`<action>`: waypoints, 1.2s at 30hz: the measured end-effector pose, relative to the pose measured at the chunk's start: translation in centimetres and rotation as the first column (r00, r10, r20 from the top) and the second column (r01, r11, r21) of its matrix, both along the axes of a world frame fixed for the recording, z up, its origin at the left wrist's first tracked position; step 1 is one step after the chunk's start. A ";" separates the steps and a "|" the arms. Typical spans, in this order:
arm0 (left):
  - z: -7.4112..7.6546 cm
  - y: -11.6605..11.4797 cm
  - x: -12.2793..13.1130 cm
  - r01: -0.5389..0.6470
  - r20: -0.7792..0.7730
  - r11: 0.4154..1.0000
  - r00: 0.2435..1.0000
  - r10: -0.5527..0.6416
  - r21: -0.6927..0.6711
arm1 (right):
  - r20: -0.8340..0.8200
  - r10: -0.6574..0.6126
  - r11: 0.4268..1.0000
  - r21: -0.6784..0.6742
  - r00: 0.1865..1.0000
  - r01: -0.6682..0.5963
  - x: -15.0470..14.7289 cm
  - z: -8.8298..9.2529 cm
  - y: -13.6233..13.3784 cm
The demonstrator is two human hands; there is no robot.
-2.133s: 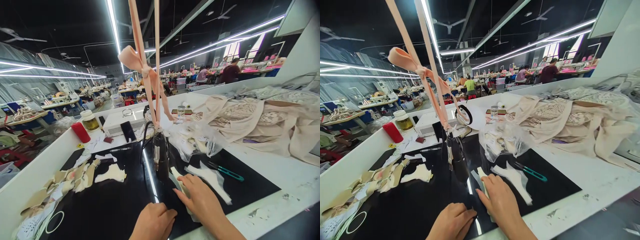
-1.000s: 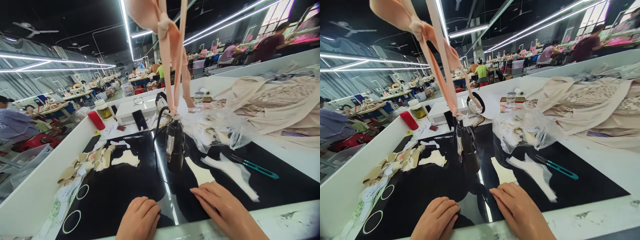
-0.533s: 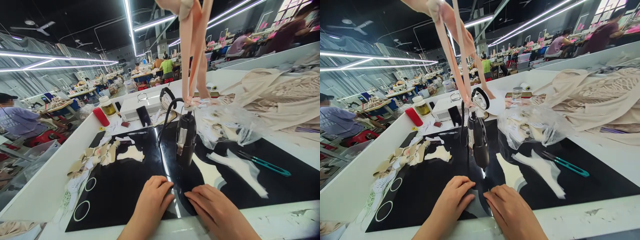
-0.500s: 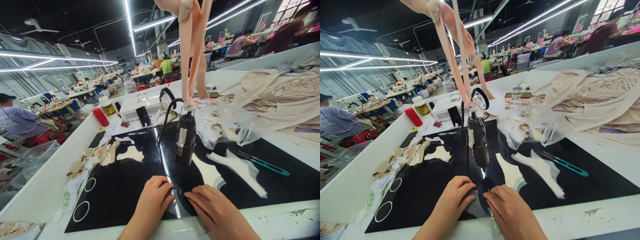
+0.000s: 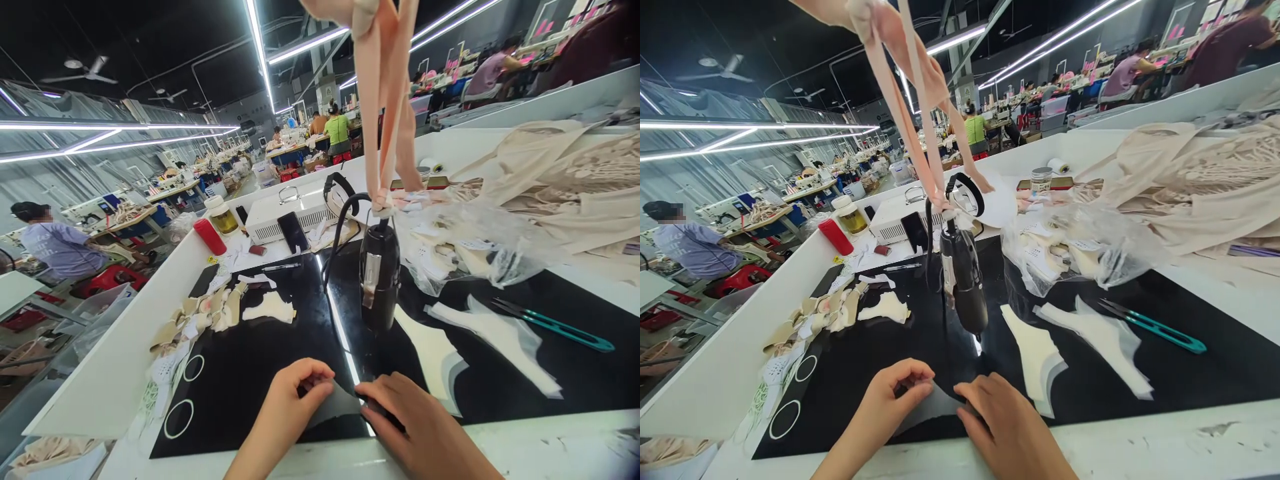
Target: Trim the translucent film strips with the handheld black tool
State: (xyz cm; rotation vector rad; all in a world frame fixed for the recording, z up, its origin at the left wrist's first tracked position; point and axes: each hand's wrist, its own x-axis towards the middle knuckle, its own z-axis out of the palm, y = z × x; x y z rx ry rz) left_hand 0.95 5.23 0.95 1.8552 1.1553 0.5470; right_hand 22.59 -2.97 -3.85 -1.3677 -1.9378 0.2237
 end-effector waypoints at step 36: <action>1.2 0.7 -1.9 -0.110 0.015 0.989 0.994 0.112 -0.104 | -0.109 0.116 0.986 -0.111 0.987 -0.128 -1.6 0.3 0.3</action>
